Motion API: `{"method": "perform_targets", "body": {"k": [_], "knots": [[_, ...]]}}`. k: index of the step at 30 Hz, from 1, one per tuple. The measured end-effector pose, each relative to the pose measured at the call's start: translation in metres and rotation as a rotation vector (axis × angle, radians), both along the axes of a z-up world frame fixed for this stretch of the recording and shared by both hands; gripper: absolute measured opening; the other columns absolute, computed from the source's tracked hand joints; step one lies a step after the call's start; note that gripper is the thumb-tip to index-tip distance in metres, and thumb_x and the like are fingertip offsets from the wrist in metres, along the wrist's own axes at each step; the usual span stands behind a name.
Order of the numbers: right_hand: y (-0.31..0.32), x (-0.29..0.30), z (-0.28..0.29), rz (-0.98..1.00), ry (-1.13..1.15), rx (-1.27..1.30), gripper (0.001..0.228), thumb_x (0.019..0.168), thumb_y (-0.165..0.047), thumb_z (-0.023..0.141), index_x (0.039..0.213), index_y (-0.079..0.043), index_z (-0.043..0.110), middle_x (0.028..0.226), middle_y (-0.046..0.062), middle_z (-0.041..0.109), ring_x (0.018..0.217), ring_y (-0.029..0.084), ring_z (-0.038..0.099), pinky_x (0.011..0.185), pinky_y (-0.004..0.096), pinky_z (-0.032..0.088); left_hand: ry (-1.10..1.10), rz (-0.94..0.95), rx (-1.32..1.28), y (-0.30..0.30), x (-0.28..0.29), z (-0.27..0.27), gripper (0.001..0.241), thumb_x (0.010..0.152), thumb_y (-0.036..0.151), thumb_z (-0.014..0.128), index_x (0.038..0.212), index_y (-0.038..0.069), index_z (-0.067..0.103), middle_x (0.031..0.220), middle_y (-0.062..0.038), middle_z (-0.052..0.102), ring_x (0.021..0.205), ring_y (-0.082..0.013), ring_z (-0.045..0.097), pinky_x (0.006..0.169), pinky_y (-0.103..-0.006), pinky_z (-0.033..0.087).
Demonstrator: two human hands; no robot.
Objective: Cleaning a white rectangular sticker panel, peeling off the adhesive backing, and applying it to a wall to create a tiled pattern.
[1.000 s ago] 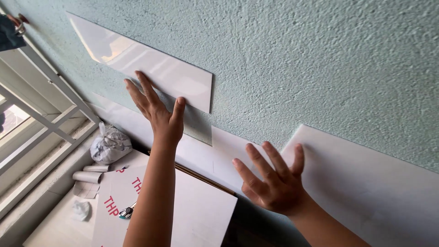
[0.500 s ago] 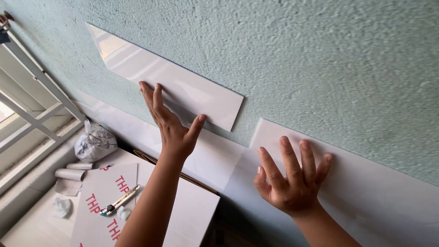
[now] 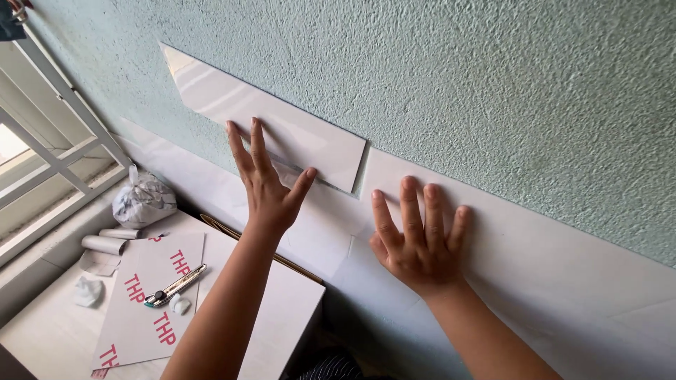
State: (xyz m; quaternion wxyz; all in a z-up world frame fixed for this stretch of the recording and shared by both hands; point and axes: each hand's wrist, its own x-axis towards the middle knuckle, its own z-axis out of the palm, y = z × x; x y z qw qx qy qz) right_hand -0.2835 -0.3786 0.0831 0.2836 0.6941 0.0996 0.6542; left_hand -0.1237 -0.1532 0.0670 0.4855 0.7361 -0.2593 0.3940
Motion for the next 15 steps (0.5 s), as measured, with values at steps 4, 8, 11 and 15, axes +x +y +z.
{"method": "perform_targets", "body": {"k": [4, 8, 11, 15], "knots": [[-0.002, 0.000, -0.003, -0.021, 0.003, -0.019, 0.047, 0.096, -0.037, 0.064, 0.141, -0.029, 0.078, 0.150, 0.020, 0.069, 0.148, 0.047, 0.053, 0.126, 0.073, 0.021, 0.023, -0.002, -0.005, -0.004, -0.004, -0.005, 0.116, 0.095, 0.069, 0.079, 0.179, 0.018, 0.017, 0.179, -0.031, -0.007, 0.166, -0.0549, -0.004, 0.131, -0.0753, 0.005], [-0.001, -0.001, -0.001, -0.032, 0.026, -0.026, 0.050, 0.097, -0.037, 0.064, 0.145, -0.028, 0.074, 0.152, 0.022, 0.066, 0.150, 0.048, 0.050, 0.126, 0.073, 0.019, 0.046, -0.005, -0.008, -0.004, -0.005, -0.007, 0.117, 0.094, 0.069, 0.079, 0.179, 0.018, 0.017, 0.178, -0.031, -0.009, 0.166, -0.0550, -0.004, 0.130, -0.0761, 0.006], [0.001, -0.001, -0.005, -0.046, 0.047, -0.020, 0.052, 0.097, -0.038, 0.063, 0.146, -0.028, 0.073, 0.153, 0.022, 0.065, 0.151, 0.048, 0.048, 0.126, 0.074, 0.018, 0.049, -0.002, -0.012, -0.005, -0.006, -0.014, 0.117, 0.094, 0.069, 0.079, 0.179, 0.018, 0.016, 0.179, -0.030, -0.011, 0.166, -0.0550, -0.005, 0.129, -0.0771, 0.007], [0.000, -0.002, -0.006, -0.060, 0.076, -0.012, 0.055, 0.096, -0.038, 0.063, 0.149, -0.027, 0.070, 0.156, 0.023, 0.062, 0.153, 0.050, 0.045, 0.126, 0.074, 0.014, 0.045, -0.010, -0.016, -0.009, -0.005, -0.018, 0.117, 0.096, 0.066, 0.078, 0.180, 0.015, 0.013, 0.179, -0.030, -0.012, 0.165, -0.0540, -0.010, 0.129, -0.0763, 0.005]]}}
